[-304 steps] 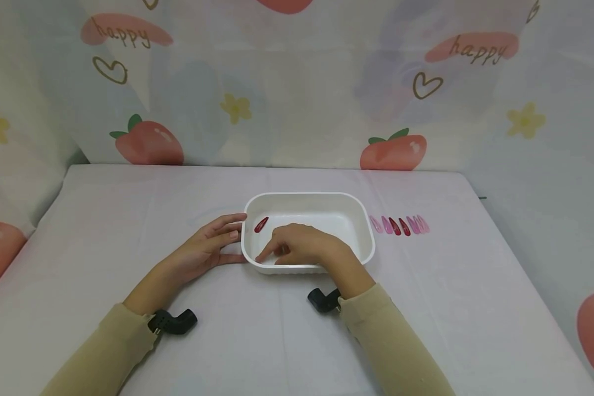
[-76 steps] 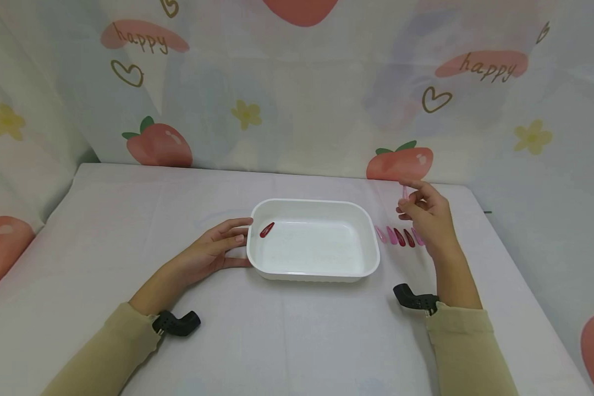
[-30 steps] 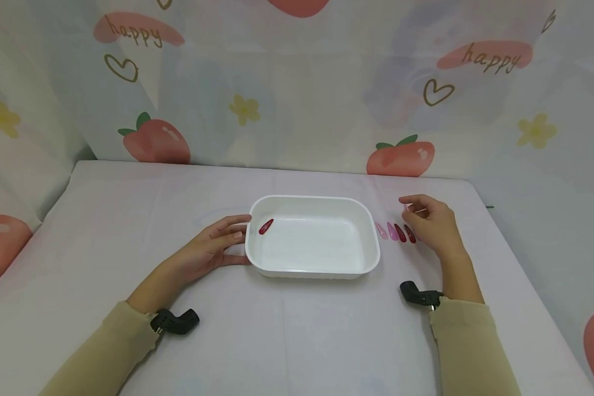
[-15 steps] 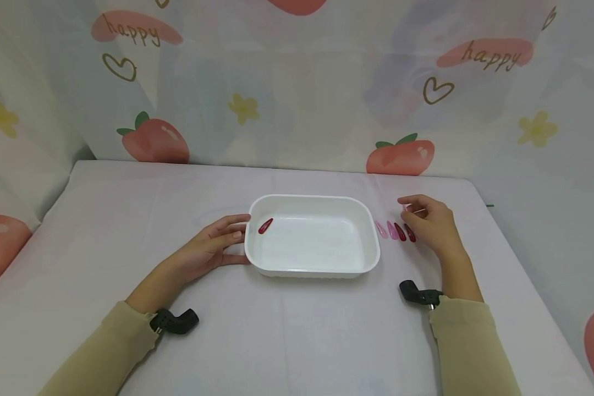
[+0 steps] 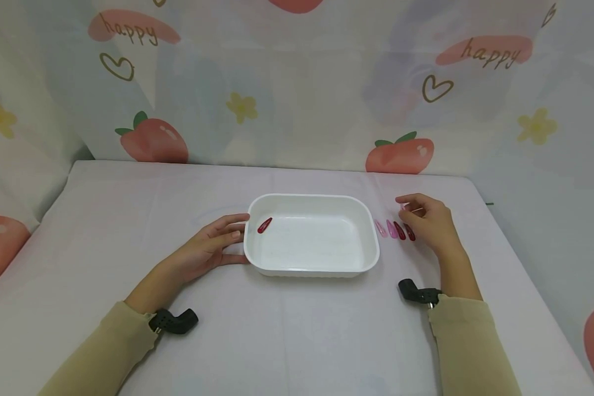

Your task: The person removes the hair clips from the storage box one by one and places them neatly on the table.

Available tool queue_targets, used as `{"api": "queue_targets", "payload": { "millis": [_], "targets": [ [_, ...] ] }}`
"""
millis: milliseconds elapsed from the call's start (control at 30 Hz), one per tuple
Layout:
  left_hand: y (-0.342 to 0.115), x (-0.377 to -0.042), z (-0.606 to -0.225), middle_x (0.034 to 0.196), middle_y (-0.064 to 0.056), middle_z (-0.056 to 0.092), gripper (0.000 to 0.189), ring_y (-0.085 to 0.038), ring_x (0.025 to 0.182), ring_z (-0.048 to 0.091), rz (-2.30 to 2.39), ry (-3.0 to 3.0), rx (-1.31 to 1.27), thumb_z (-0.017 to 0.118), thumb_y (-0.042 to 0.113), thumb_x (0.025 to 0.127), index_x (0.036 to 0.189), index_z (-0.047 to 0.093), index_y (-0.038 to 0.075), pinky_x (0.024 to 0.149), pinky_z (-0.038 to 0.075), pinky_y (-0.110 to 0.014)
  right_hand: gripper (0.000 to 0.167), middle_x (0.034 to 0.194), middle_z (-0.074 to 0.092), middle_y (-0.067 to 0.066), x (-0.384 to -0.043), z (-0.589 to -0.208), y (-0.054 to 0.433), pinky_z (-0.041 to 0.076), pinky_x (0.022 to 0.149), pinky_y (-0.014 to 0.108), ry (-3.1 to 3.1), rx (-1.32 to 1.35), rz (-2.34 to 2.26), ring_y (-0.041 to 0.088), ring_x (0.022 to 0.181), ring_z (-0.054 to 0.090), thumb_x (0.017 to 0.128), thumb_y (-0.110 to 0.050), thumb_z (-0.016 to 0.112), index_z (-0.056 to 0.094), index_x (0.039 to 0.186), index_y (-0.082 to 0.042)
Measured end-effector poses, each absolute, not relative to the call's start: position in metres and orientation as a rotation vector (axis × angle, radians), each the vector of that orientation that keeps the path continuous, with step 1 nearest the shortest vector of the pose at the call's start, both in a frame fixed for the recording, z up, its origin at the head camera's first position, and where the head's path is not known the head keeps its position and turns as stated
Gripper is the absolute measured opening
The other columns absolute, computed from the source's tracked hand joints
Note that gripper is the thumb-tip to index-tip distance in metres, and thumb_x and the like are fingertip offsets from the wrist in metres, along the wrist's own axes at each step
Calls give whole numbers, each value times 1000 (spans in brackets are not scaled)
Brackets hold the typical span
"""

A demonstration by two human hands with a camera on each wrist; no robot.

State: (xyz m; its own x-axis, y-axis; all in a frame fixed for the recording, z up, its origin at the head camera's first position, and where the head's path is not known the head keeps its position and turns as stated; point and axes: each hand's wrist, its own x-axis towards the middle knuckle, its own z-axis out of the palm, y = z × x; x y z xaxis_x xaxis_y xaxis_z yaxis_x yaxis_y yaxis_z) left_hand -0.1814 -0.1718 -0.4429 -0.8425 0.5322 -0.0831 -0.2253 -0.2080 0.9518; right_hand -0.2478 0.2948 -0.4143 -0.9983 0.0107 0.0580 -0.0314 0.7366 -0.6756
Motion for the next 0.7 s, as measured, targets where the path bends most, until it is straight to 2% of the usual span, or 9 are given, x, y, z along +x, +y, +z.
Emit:
{"api": "queue_targets", "payload": {
  "millis": [700],
  "targets": [
    [-172,-182,-444,155,-22,28,51,-32,136,45,2089,1581,369,44,7,106,155,29,9,97,52,-55,35,111,62,15,-247,-413,293,54,59,24,-2904,16,1149,28,87,60,101,-26,54,61,133,-13]
  ]
}}
